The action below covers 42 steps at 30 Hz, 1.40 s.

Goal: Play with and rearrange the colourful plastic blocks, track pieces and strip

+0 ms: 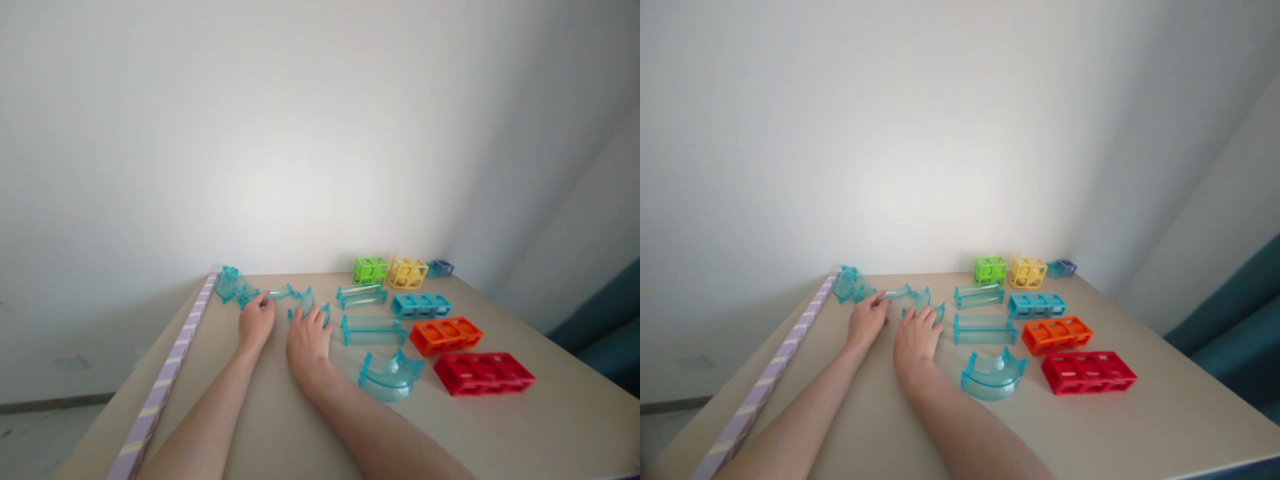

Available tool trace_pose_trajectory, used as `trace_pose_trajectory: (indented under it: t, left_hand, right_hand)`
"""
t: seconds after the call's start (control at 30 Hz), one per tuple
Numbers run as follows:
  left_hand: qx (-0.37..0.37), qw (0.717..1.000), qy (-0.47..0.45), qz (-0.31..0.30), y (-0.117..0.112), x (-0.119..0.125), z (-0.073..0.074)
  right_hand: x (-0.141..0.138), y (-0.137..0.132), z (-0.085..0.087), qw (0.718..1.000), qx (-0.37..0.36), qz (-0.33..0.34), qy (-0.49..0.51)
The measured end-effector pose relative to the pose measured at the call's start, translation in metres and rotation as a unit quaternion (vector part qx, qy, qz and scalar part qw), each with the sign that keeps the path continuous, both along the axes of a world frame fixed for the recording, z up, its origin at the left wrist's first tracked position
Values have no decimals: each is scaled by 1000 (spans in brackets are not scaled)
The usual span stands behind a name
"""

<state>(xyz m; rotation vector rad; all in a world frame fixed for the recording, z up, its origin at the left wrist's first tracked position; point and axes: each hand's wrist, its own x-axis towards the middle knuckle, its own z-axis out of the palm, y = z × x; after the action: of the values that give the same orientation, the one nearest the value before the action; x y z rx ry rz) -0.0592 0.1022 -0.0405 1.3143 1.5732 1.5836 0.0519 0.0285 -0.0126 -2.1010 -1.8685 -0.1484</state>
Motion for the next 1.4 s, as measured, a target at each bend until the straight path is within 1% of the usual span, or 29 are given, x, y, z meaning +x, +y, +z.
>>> trace_pose_trajectory:
  t: [0.1, 0.17, 0.33, 0.43, 0.53, 0.57, 0.6, 0.63, 0.67, 0.7, 0.73, 0.77, 0.8, 0.87, 0.93, 1.07, 1.13, 1.2, 1.3, 1.37, 1.4]
  left_hand:
    - [-18, 1000, 18, -7, 0, 0, 0]
    - [-32, 999, 29, -17, -2, 0, 1]
    - [-67, 996, 43, -46, -4, -1, 5]
    - [-86, 994, 40, -50, -3, -1, 6]
    - [-93, 993, 26, -65, -6, 3, 9]
    - [-93, 992, -3, -87, -8, 5, 11]
    - [-93, 987, -57, -120, -10, 7, 13]
    - [-95, 974, -129, -162, -12, 9, 15]
    - [-98, 950, -211, -209, -15, 11, 17]
    - [-101, 919, -286, -251, -17, 12, 19]
    - [-102, 891, -341, -283, -18, 12, 20]
    - [-100, 873, -369, -303, -19, 11, 21]
    - [-97, 865, -379, -314, -20, 11, 22]
    - [-89, 864, -383, -315, -19, 9, 23]
    - [-88, 862, -401, -296, -17, 7, 24]
    - [-49, 861, -463, -205, -11, 5, 25]
    - [-34, 862, -470, -187, -9, 4, 25]
    - [-42, 860, -466, -204, -10, 5, 24]
    - [-65, 854, -448, -258, -13, 10, 23]
    - [-74, 851, -429, -293, -16, 14, 23]
    - [-77, 851, -418, -309, -18, 16, 23]
  right_hand:
    - [8, -2, -2, 1000, 1, 19, -4]
    - [12, -1, -1, 1000, 4, 22, 1]
    - [20, 0, 12, 998, 29, 5, 47]
    - [23, -1, 17, 994, 66, 33, 77]
    - [25, -2, 16, 983, 118, 91, 112]
    - [25, -2, 14, 977, 131, 117, 122]
    - [24, -2, 12, 970, 140, 151, 127]
    - [23, -2, 10, 963, 144, 188, 127]
    - [21, -2, 8, 956, 145, 225, 123]
    - [20, -1, 6, 947, 144, 260, 118]
    - [18, -1, 5, 940, 144, 287, 116]
    - [17, -1, 4, 934, 144, 305, 120]
    - [16, -1, 2, 929, 146, 313, 130]
    - [16, 0, 0, 923, 159, 305, 170]
    - [16, 1, -2, 913, 188, 280, 232]
    - [20, 5, -6, 869, 257, 212, 367]
    - [21, 9, -7, 834, 277, 169, 447]
    - [21, 15, -9, 783, 276, 130, 542]
    - [19, 24, -14, 703, 222, 104, 667]
    - [17, 27, -18, 665, 179, 111, 716]
    - [16, 28, -19, 652, 165, 119, 730]
